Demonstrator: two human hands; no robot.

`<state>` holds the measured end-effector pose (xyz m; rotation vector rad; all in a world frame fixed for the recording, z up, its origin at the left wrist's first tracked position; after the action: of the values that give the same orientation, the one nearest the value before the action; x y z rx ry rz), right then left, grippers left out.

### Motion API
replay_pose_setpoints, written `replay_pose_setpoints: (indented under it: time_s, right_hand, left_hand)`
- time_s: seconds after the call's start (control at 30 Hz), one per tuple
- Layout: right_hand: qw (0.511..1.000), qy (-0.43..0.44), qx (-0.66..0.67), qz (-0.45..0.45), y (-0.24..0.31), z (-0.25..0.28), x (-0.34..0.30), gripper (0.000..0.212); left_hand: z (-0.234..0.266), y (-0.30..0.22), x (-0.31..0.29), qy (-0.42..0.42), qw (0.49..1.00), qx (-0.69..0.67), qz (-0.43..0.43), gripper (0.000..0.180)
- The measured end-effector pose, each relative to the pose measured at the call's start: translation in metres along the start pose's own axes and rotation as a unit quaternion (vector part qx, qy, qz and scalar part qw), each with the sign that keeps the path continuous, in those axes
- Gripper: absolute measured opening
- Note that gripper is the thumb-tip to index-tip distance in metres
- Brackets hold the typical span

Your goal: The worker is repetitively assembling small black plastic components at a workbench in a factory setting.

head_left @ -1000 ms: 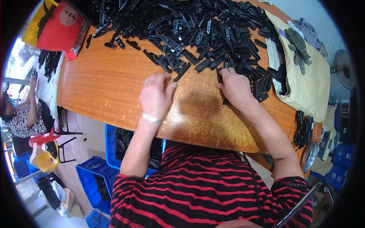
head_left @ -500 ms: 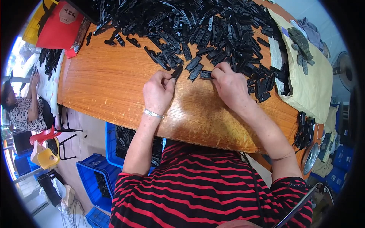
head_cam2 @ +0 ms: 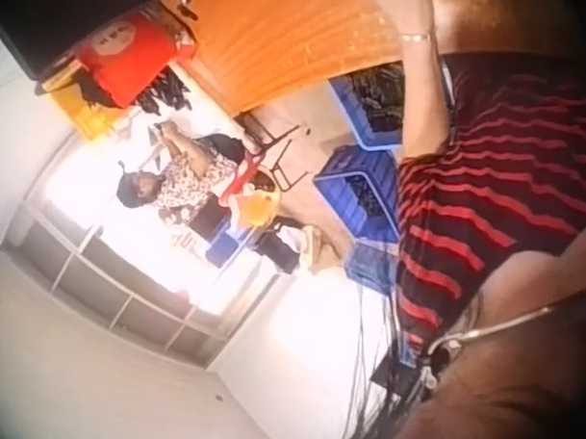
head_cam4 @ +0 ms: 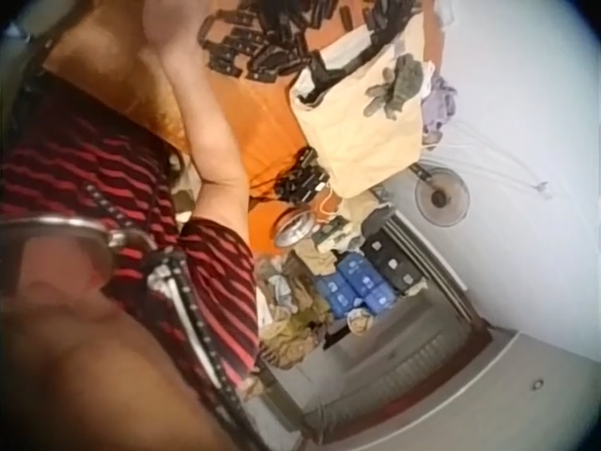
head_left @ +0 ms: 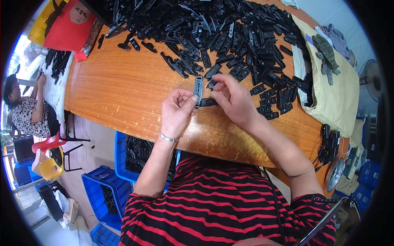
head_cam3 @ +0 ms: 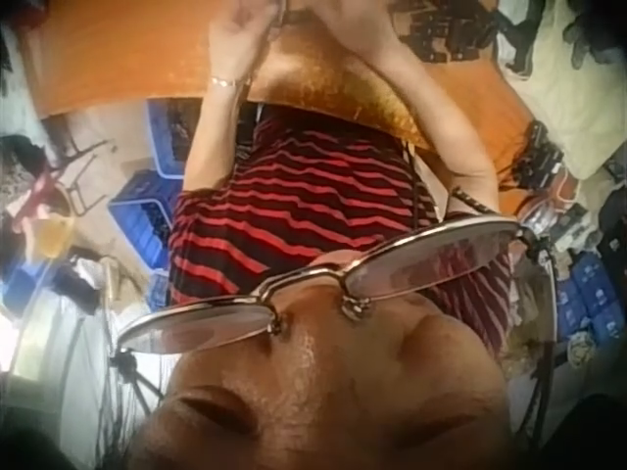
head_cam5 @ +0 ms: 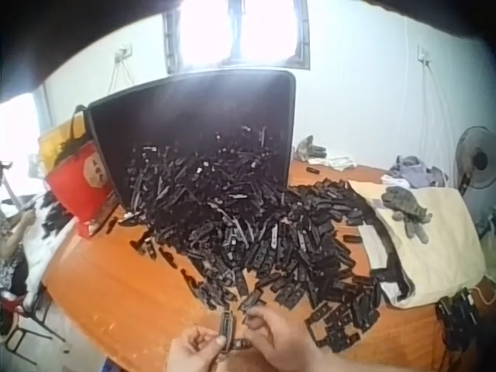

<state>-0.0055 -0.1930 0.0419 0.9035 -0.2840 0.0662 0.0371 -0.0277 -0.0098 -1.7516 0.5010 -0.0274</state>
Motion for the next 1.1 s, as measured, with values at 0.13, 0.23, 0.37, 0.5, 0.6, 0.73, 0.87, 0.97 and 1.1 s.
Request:
replay_pose_setpoints:
  time_s: [0.13, 0.23, 0.37, 0.5, 0.6, 0.73, 0.87, 0.97, 1.1]
  right_hand:
    - [0.972, 0.05, 0.191, -0.126, -0.006, -0.003, 0.015, 0.028]
    - [0.949, 0.102, 0.245, -0.171, -0.016, -0.011, 0.015, 0.021]
    - [0.932, 0.111, 0.278, -0.203, -0.029, -0.014, 0.005, 0.011]
    - [0.923, 0.142, 0.254, -0.251, -0.038, -0.021, -0.004, 0.009]
    - [0.923, 0.151, 0.244, -0.254, -0.042, -0.022, -0.007, 0.009]
    - [0.926, 0.15, 0.226, -0.262, -0.046, -0.023, -0.009, 0.01]
    - [0.928, 0.148, 0.224, -0.26, -0.048, -0.026, -0.011, 0.011]
    - [0.931, 0.15, 0.215, -0.255, -0.048, -0.025, -0.01, 0.011]
    - [0.925, 0.176, 0.194, -0.274, -0.048, -0.025, -0.008, 0.012]
  left_hand:
    - [-0.006, -0.007, 0.001, 0.04, 0.994, 0.082, -0.054, 0.01]
    - [-0.01, -0.017, 0.0, 0.037, 0.992, 0.099, -0.074, 0.009]
    - [-0.004, -0.01, 0.005, 0.032, 0.987, 0.146, -0.062, 0.009]
    - [-0.005, -0.003, 0.007, 0.022, 0.98, 0.189, -0.062, 0.009]
    - [-0.008, -0.003, 0.008, 0.005, 0.972, 0.224, -0.076, 0.009]
    - [-0.008, -0.002, 0.01, -0.013, 0.952, 0.29, -0.092, 0.011]
    - [-0.008, 0.0, 0.013, -0.015, 0.948, 0.307, -0.078, 0.011]
    - [-0.008, 0.002, 0.015, -0.018, 0.946, 0.314, -0.082, 0.011]
    - [-0.009, 0.002, 0.02, -0.001, 0.947, 0.315, -0.066, 0.012]
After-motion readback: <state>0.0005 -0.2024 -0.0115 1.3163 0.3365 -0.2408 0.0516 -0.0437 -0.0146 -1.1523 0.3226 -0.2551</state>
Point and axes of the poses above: each hand's wrist, its own x-axis towards the middle knuckle, its own z-axis out of the back of the hand, y = z × x, the point moved 7 cm from there along x, towards the middle knuckle, and after that the axes turned 1 degree about -x, right-handed, at the moved point
